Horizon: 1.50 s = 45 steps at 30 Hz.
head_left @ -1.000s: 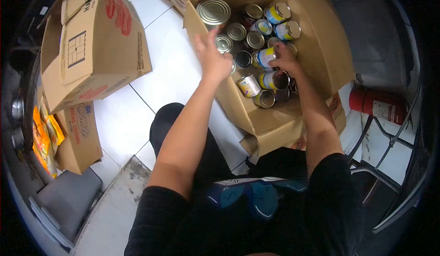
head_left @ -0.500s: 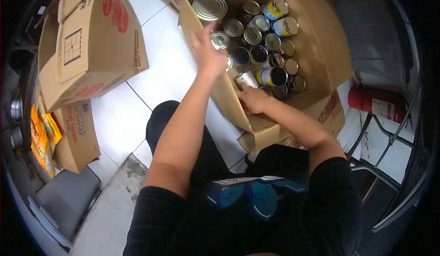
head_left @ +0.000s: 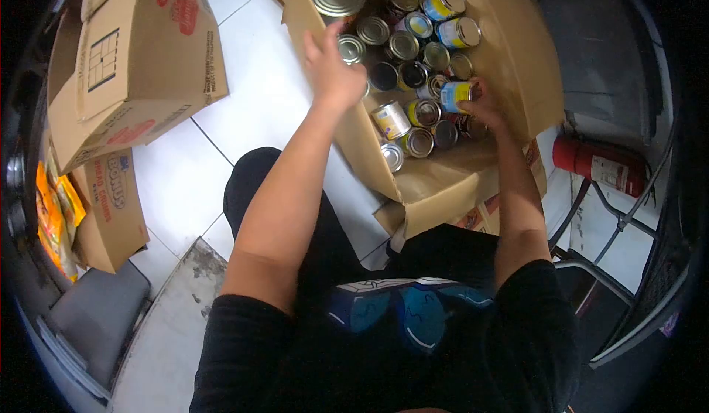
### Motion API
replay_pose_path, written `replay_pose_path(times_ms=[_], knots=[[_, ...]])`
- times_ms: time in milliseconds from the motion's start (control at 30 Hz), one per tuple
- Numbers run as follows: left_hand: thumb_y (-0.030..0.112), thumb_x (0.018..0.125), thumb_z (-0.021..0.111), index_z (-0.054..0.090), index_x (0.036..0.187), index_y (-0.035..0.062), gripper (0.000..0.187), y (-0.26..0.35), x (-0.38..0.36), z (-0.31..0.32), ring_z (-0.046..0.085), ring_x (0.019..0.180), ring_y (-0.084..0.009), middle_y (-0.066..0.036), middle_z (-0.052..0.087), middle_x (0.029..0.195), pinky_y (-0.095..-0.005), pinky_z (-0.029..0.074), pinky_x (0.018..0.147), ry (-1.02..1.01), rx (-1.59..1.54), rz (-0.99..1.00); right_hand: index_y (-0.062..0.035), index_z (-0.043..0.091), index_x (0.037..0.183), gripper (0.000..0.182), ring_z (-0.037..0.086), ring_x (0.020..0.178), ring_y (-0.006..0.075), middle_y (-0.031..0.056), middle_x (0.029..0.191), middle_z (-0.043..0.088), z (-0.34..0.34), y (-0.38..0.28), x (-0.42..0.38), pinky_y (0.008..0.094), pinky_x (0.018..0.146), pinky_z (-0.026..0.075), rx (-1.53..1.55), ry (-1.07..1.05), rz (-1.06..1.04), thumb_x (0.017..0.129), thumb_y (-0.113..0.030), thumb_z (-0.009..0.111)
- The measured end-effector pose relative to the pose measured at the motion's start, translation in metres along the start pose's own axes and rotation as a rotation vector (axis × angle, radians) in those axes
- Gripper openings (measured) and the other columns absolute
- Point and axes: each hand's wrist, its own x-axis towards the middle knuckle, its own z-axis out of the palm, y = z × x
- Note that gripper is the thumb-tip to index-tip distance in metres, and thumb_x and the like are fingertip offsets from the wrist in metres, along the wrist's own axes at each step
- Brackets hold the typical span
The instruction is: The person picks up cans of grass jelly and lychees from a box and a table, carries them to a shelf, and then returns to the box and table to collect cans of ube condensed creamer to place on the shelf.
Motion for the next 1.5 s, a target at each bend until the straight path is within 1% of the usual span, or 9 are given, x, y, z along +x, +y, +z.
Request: replay_pose_path(times_ms=[233,367,433,733,933,1133,1267,1400,1500], knots=[[0.004,0.069,0.065,0.035,0.135,0.0177,0.074,0.002,0.000,0.000,0.020,0.134,-0.0460,-0.031,0.017,0.142,-0.0463,0.023,0.110,-0.007,0.005,0.039,-0.0045,0.047,0.124,0.070,0.059,0.102,0.0360,0.0182,0.109,0.059,0.031,-0.109,-0.038,0.0393,0.087,0.047,-1.104,0.336,-0.153,0.063,-0.020,0.077],[0.006,0.068,0.066,0.036,0.135,0.0207,0.074,-0.002,0.001,0.000,0.024,0.131,-0.0490,-0.030,0.014,0.144,-0.0469,0.024,0.109,0.008,-0.019,0.033,-0.0039,0.044,0.128,0.080,0.055,0.106,0.0388,0.0218,0.111,0.057,0.041,-0.050,-0.030,0.0454,0.092,0.044,-1.138,-0.251,0.113,0.063,-0.036,0.078],[0.007,0.068,0.066,0.037,0.134,0.0223,0.074,0.001,0.000,0.002,0.026,0.129,-0.0503,-0.030,0.013,0.146,-0.0471,0.024,0.109,0.010,-0.027,0.015,-0.0018,0.048,0.124,0.085,0.055,0.107,0.0384,0.0224,0.110,0.058,0.054,-0.044,-0.048,0.0453,0.093,0.043,-1.468,-0.437,0.105,0.058,-0.044,0.080],[0.004,0.068,0.066,0.036,0.135,0.0227,0.075,0.007,0.000,0.001,0.024,0.130,-0.0492,-0.029,0.014,0.144,-0.0470,0.027,0.108,0.007,-0.029,-0.014,0.0077,0.041,0.125,0.102,0.052,0.114,0.0397,0.0285,0.121,0.053,0.055,-0.036,-0.032,0.0417,0.096,0.043,-0.924,-0.672,0.129,0.052,-0.051,0.082],[0.007,0.069,0.069,0.039,0.134,0.0238,0.074,0.008,0.000,-0.013,0.023,0.132,-0.0497,-0.029,0.008,0.148,-0.0465,0.029,0.108,-0.056,-0.004,-0.038,0.0067,0.036,0.131,0.108,0.049,0.115,0.0447,0.0359,0.122,0.049,0.052,0.026,-0.033,0.0435,0.096,0.042,-1.218,-0.535,0.049,0.051,-0.047,0.084],[0.012,0.071,0.069,0.045,0.130,0.0222,0.065,0.006,-0.010,-0.022,0.026,0.130,-0.0504,-0.030,0.012,0.146,-0.0461,0.028,0.108,-0.133,0.078,-0.007,0.0092,0.042,0.123,0.103,0.054,0.108,0.0427,0.0316,0.115,0.053,0.081,0.023,-0.034,0.0439,0.094,0.044,-1.438,-0.608,0.032,0.056,-0.063,0.074],[0.015,0.072,0.070,0.047,0.128,0.0172,0.061,0.008,-0.014,-0.026,0.027,0.130,-0.0484,-0.030,0.016,0.145,-0.0470,0.028,0.108,-0.131,0.090,0.012,0.0070,0.058,0.104,0.072,0.059,0.099,0.0410,0.0276,0.105,0.061,0.077,0.041,-0.031,0.0481,0.093,0.042,-1.246,-0.384,-0.106,0.057,-0.045,0.076],[0.020,0.071,0.075,0.051,0.124,0.0117,0.059,0.023,-0.017,-0.021,0.032,0.129,-0.0438,-0.026,0.028,0.141,-0.0461,0.031,0.106,0.123,0.126,0.543,0.0032,0.058,0.109,0.070,0.062,0.094,0.0362,0.0251,0.102,0.063,0.058,-0.055,-0.037,0.0412,0.084,0.048,-1.157,-0.498,0.111,0.058,-0.042,0.075],[0.026,0.064,0.081,0.050,0.125,0.0105,0.070,0.034,-0.021,0.001,0.035,0.128,-0.0391,-0.022,0.037,0.137,-0.0448,0.033,0.105,-0.271,-0.249,0.740,-0.0026,0.053,0.118,0.073,0.061,0.097,0.0282,0.0164,0.112,0.061,0.009,-0.152,-0.051,0.0360,0.083,0.049,-0.839,-0.565,0.179,0.063,-0.044,0.076]])
